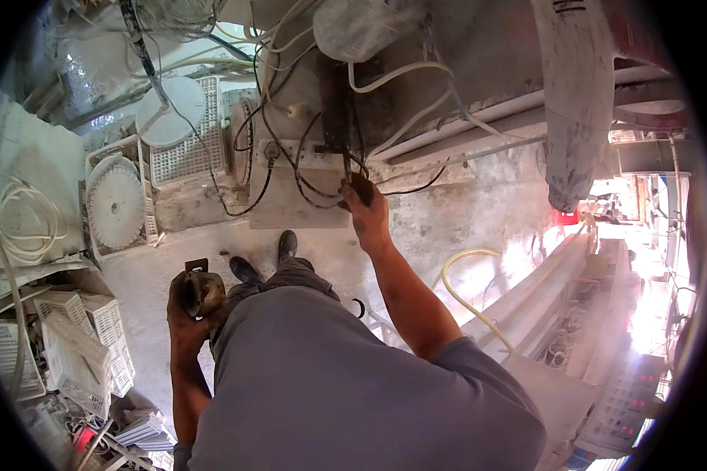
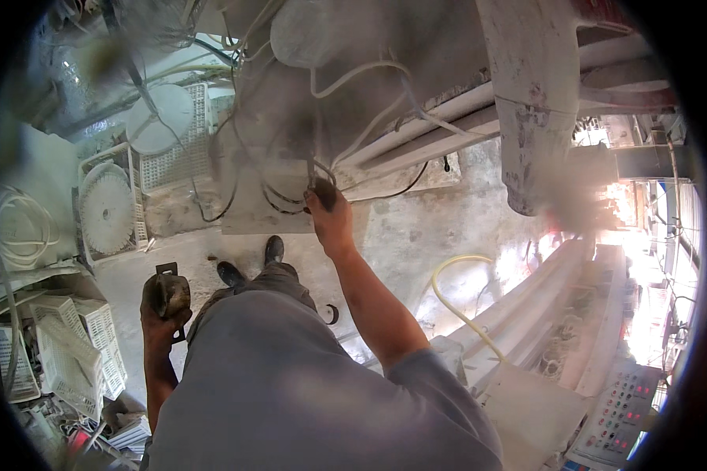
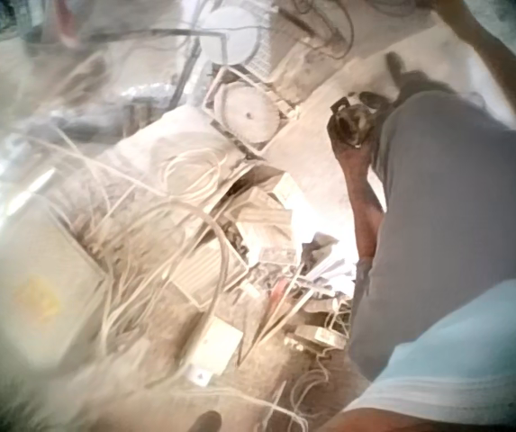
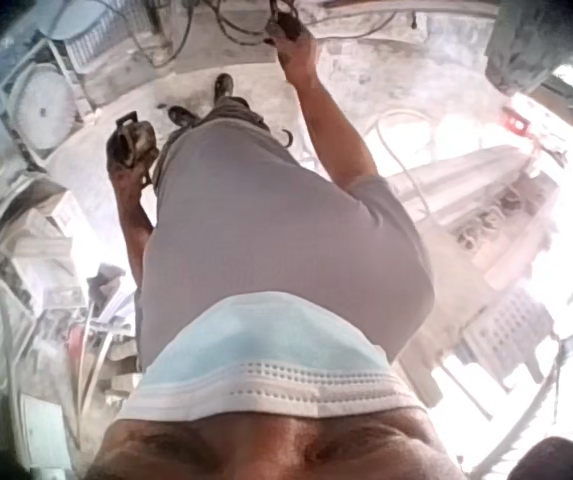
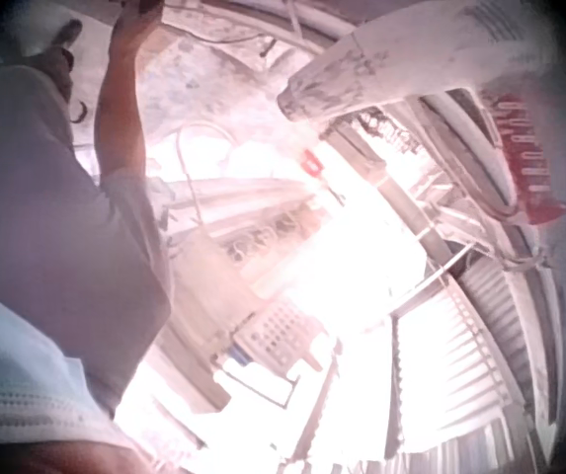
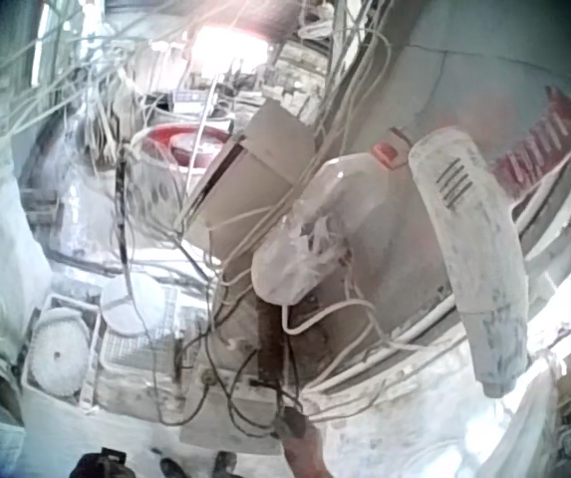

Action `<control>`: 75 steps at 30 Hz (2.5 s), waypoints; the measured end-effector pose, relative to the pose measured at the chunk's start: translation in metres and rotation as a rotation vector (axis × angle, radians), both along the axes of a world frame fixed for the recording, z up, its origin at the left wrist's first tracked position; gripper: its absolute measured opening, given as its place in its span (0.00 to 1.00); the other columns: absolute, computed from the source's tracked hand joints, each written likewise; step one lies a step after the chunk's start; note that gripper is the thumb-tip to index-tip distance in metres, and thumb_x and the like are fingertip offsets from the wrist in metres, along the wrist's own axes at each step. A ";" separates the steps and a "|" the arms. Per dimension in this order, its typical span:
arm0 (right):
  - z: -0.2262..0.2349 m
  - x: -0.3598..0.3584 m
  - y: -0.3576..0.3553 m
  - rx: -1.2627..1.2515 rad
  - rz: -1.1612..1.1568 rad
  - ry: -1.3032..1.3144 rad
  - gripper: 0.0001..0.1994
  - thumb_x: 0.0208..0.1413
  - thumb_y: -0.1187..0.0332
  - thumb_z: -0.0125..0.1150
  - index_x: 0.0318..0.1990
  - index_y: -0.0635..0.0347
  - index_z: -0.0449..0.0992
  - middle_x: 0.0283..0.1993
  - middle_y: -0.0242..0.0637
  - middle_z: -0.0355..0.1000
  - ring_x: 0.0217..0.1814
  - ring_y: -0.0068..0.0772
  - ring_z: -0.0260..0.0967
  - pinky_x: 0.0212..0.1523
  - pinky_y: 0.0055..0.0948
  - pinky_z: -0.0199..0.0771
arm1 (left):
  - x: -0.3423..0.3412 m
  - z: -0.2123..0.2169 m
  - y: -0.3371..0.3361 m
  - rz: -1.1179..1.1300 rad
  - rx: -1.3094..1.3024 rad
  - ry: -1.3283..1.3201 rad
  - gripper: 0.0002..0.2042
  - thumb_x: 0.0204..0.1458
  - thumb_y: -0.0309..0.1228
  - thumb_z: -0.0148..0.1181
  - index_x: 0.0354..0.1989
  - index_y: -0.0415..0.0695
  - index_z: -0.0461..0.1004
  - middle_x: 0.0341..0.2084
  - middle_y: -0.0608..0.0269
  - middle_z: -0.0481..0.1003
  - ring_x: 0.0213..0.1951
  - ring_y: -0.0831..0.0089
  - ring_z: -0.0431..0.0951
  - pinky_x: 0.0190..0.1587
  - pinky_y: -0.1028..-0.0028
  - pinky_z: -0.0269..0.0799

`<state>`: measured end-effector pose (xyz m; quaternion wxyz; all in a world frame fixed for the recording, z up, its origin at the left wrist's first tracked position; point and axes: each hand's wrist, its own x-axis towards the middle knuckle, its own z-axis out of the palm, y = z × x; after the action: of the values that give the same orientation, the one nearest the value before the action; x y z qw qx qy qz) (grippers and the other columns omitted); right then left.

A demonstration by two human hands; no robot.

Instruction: The person uses a wrench to tighten a bolt on a metal part, then walks to a workbench and uses a pneumatic tool to work on the same part. Another worker is present and moves a crate nearby.

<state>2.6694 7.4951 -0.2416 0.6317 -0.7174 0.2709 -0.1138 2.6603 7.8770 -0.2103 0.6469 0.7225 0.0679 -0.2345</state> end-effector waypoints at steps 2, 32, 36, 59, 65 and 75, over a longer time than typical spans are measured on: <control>-0.001 0.016 0.004 0.116 -0.026 -0.049 0.15 0.63 0.67 0.57 0.53 0.66 0.74 0.42 0.36 0.75 0.41 0.27 0.73 0.40 0.28 0.75 | 0.002 0.006 -0.005 -0.015 0.025 -0.022 0.40 0.31 0.22 0.75 0.59 0.39 0.64 0.49 0.57 0.73 0.50 0.68 0.75 0.54 0.68 0.73; 0.009 0.088 -0.007 -0.748 -0.095 0.060 0.22 0.58 0.59 0.60 0.51 0.69 0.70 0.46 0.62 0.72 0.49 0.67 0.67 0.51 0.48 0.69 | -0.001 0.007 -0.019 -0.053 -0.007 -0.041 0.42 0.28 0.23 0.77 0.59 0.38 0.64 0.49 0.56 0.74 0.51 0.67 0.75 0.55 0.68 0.72; -0.015 0.098 -0.035 -0.694 0.019 0.045 0.25 0.55 0.54 0.63 0.48 0.71 0.72 0.44 0.61 0.74 0.47 0.62 0.71 0.49 0.46 0.70 | -0.003 0.011 -0.019 -0.046 0.068 -0.049 0.42 0.28 0.24 0.77 0.59 0.40 0.65 0.48 0.57 0.75 0.50 0.67 0.76 0.55 0.68 0.72; 0.005 0.131 -0.093 0.397 0.325 0.110 0.18 0.62 0.69 0.57 0.58 0.64 0.70 0.52 0.38 0.73 0.50 0.37 0.73 0.47 0.34 0.76 | -0.072 -0.013 0.006 0.280 0.055 0.006 0.46 0.25 0.28 0.81 0.60 0.40 0.65 0.51 0.52 0.74 0.54 0.63 0.75 0.59 0.66 0.71; -0.013 0.109 -0.093 0.342 0.287 -0.102 0.19 0.58 0.73 0.60 0.57 0.63 0.71 0.54 0.37 0.72 0.54 0.35 0.71 0.53 0.34 0.73 | -0.066 -0.007 0.001 0.276 0.042 0.013 0.45 0.24 0.26 0.80 0.60 0.40 0.65 0.51 0.54 0.74 0.54 0.64 0.75 0.59 0.67 0.70; 0.001 0.068 -0.048 0.308 0.205 -0.229 0.16 0.60 0.74 0.57 0.54 0.67 0.74 0.51 0.38 0.75 0.52 0.29 0.73 0.52 0.26 0.73 | -0.038 0.014 -0.036 0.127 0.018 -0.039 0.44 0.27 0.27 0.80 0.60 0.42 0.65 0.51 0.56 0.74 0.53 0.66 0.75 0.58 0.67 0.72</control>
<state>2.7376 7.4471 -0.2403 0.7687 -0.6186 0.1373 -0.0870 2.6222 7.8407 -0.1966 0.6552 0.7268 0.1030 -0.1784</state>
